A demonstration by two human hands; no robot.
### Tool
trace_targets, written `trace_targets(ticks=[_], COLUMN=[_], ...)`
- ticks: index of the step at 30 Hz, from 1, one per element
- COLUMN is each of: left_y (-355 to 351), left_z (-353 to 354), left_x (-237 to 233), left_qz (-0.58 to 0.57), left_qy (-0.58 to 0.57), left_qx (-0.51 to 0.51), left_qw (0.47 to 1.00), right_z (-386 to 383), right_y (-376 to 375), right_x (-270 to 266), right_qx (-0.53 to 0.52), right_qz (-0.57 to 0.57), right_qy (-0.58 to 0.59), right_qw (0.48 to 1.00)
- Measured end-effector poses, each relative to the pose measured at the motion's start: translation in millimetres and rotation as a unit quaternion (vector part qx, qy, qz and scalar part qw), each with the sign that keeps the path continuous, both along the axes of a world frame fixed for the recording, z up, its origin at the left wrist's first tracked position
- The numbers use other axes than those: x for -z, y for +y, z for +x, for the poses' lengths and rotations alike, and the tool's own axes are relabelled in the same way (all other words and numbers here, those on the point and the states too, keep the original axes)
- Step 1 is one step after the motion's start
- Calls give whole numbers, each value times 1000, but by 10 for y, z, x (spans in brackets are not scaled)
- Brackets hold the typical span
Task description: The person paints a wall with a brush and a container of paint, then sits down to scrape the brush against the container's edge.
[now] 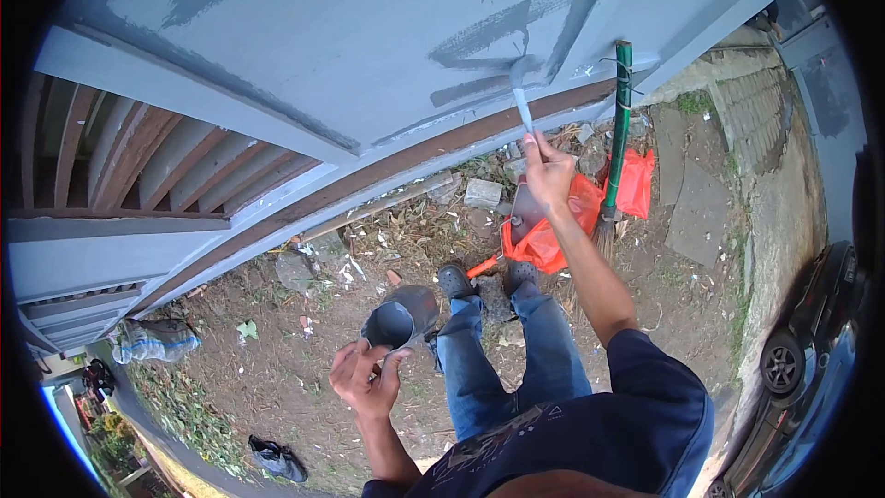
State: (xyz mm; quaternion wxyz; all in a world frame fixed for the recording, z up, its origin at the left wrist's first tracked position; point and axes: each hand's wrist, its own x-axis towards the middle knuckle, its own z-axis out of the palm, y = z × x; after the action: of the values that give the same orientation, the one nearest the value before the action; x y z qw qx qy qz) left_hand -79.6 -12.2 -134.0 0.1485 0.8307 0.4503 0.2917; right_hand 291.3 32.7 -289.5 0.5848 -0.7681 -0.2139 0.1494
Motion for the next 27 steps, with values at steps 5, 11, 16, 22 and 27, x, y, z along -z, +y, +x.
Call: trace_targets(ticks=[5,11,16,22,27], left_y=[46,84,56,13,14], left_z=[100,117,133,258,260], left_x=[-28,7,55,-31,-332], left_qz=[16,16,-15,-11,21], left_qy=[-22,-11,-14,-21,-36], left_qx=[11,12,5,14,34], left_qw=[1000,1000,1000,1000,999], right_z=[-659,24,890,-60,-887], right_y=[176,-184,-294,-174,86], right_x=[-238,-133,-372,-399,-1065], right_qx=[-124,-2,96,-42,-336], right_qz=[76,62,95,29,51], right_qy=[-1,-25,4,-9,-27], right_qw=[989,998,991,999,940])
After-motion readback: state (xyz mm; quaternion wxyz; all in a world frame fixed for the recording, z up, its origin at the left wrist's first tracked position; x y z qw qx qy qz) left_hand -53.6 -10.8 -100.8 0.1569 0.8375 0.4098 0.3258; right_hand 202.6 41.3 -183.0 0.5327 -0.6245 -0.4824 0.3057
